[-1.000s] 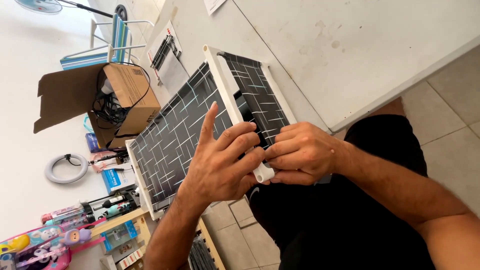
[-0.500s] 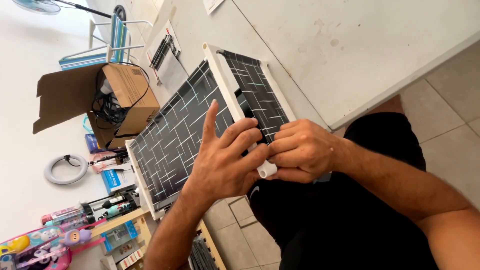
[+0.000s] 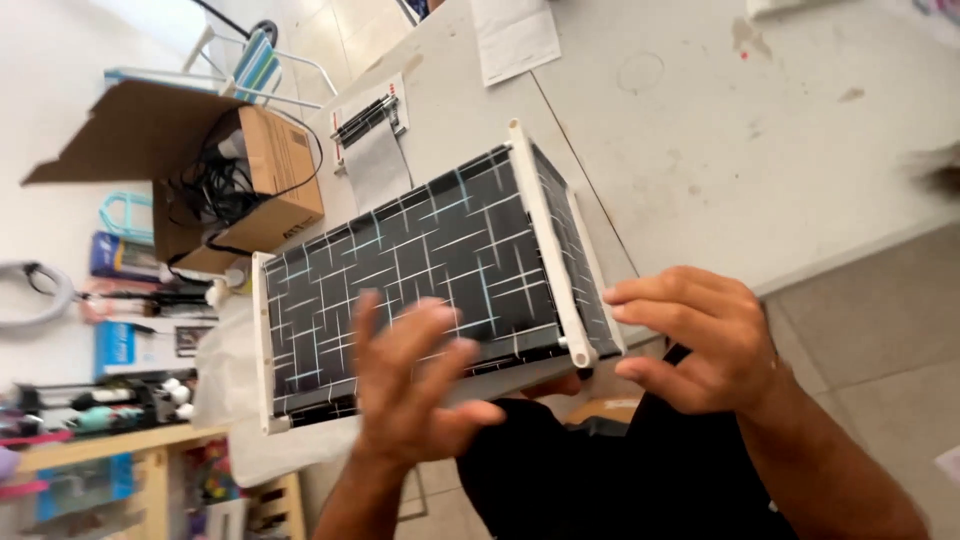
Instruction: Assembling a multi-tiered display rack by connecting metal tubes and fabric panels using plastic joints.
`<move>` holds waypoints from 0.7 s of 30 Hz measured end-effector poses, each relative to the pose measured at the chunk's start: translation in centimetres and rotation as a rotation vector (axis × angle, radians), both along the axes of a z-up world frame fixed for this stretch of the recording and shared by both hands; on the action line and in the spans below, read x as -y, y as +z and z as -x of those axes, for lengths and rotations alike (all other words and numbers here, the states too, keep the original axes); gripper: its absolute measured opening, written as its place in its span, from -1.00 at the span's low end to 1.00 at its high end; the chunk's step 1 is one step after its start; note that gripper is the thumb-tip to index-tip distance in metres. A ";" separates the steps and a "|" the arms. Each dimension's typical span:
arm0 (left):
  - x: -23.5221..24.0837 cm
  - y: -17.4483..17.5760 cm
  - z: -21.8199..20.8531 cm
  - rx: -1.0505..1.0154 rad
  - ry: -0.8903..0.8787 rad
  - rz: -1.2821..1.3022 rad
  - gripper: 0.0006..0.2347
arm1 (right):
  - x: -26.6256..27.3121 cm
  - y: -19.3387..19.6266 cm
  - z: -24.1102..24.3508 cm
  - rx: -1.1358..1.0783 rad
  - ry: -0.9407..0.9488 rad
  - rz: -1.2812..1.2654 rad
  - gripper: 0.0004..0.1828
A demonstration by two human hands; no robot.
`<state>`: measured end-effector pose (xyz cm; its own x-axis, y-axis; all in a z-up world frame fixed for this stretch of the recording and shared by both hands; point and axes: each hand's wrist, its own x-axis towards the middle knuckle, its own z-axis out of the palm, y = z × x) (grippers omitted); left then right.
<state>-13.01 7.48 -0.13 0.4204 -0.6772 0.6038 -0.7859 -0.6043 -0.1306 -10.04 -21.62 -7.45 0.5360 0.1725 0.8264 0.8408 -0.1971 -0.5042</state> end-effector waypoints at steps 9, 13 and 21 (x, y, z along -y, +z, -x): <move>-19.5 0.4 2.8 -0.248 0.814 0.240 -0.45 | -7.4 6.7 -1.0 0.176 0.077 0.439 -0.42; -23.9 -3.9 2.7 -0.569 0.766 0.224 -0.35 | -9.1 4.9 -2.4 0.071 0.019 0.789 -0.14; -23.3 -3.8 2.6 -0.817 0.718 0.375 -0.19 | -9.2 3.6 -3.3 0.010 -0.026 1.090 -0.04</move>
